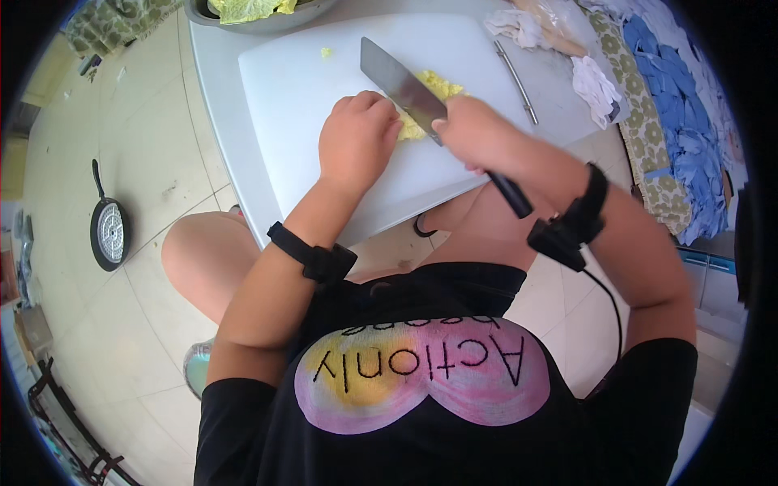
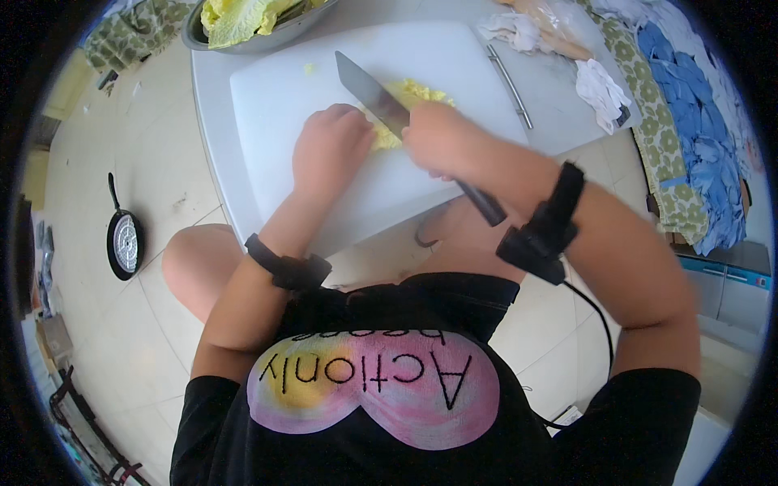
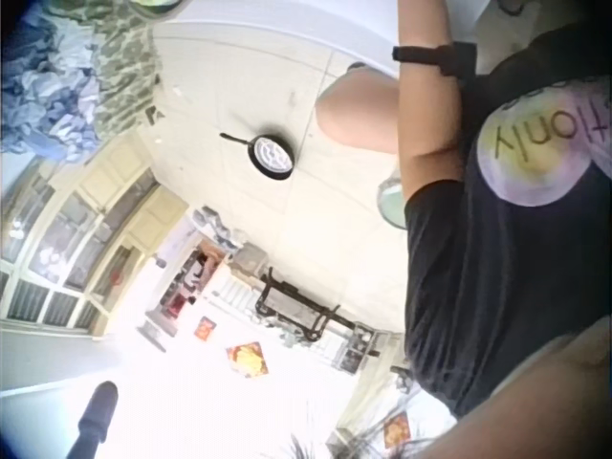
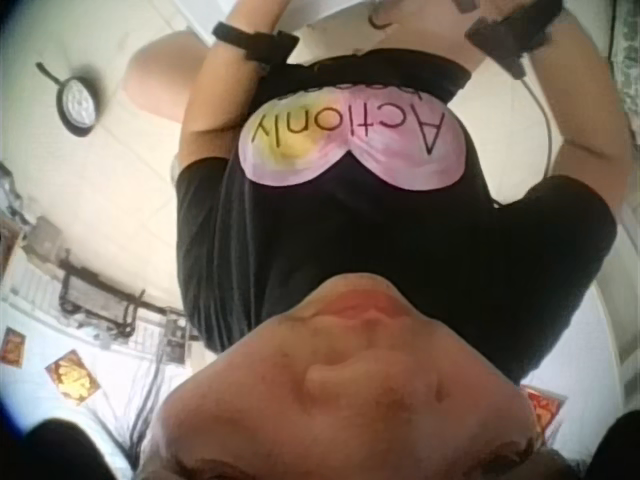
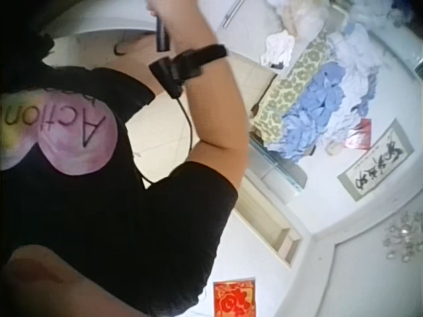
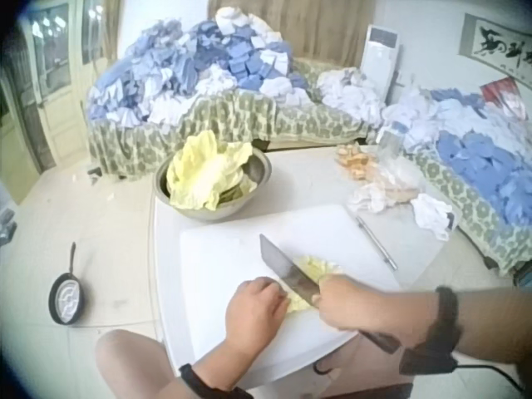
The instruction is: Chop napa cabbage on a white cutting board using a cleaver while seated on a stool.
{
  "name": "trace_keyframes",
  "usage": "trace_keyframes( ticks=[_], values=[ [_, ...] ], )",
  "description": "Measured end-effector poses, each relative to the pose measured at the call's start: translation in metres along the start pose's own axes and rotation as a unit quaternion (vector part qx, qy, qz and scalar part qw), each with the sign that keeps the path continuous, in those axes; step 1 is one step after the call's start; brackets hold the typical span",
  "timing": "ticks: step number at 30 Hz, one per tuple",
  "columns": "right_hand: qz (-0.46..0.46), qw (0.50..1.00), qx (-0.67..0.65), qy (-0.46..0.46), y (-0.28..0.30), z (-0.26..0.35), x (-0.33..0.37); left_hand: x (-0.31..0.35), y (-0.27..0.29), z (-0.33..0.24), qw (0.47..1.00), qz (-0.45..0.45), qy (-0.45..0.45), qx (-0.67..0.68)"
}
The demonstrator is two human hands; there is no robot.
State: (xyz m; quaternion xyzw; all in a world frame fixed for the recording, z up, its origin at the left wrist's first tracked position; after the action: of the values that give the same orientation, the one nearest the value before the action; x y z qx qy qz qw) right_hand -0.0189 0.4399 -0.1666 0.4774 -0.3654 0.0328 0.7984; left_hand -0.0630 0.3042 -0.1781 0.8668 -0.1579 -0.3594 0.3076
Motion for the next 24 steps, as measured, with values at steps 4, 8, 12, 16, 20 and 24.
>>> trace_keyframes(
  ticks=[4,8,12,16,20,24],
  values=[
    [-0.231,0.960,0.076,0.136,-0.016,0.001,-0.015,0.000,-0.009,0.002,1.000,0.026,0.001,0.006],
    [-0.100,0.992,0.002,0.080,0.007,0.001,-0.019,0.001,-0.013,0.005,0.999,0.029,0.026,-0.015],
    [0.016,0.999,0.043,0.008,0.022,0.012,-0.002,0.002,-0.008,0.001,1.000,0.003,-0.005,-0.027],
    [0.016,0.999,0.027,-0.025,0.007,0.007,0.004,0.002,-0.007,0.003,1.000,0.002,0.004,-0.031],
    [-0.210,0.966,0.064,0.137,-0.010,0.003,-0.019,-0.002,-0.006,-0.001,0.999,0.030,0.027,-0.023],
    [-0.145,0.979,0.050,0.133,-0.006,0.007,-0.024,0.001,-0.003,-0.004,0.998,0.023,0.012,-0.048]
  ],
)
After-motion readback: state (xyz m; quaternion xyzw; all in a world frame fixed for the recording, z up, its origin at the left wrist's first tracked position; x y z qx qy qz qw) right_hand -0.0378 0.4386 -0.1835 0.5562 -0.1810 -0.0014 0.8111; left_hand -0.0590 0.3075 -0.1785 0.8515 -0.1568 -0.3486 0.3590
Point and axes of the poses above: each hand's wrist, its own x-axis away from the middle knuckle, its own y-axis out of the back of the hand, z = x × y, the point moved 9 cm from there along -x, towards the middle knuckle, and after that the axes turned 4 degrees about -y, right-handed, at the moved point
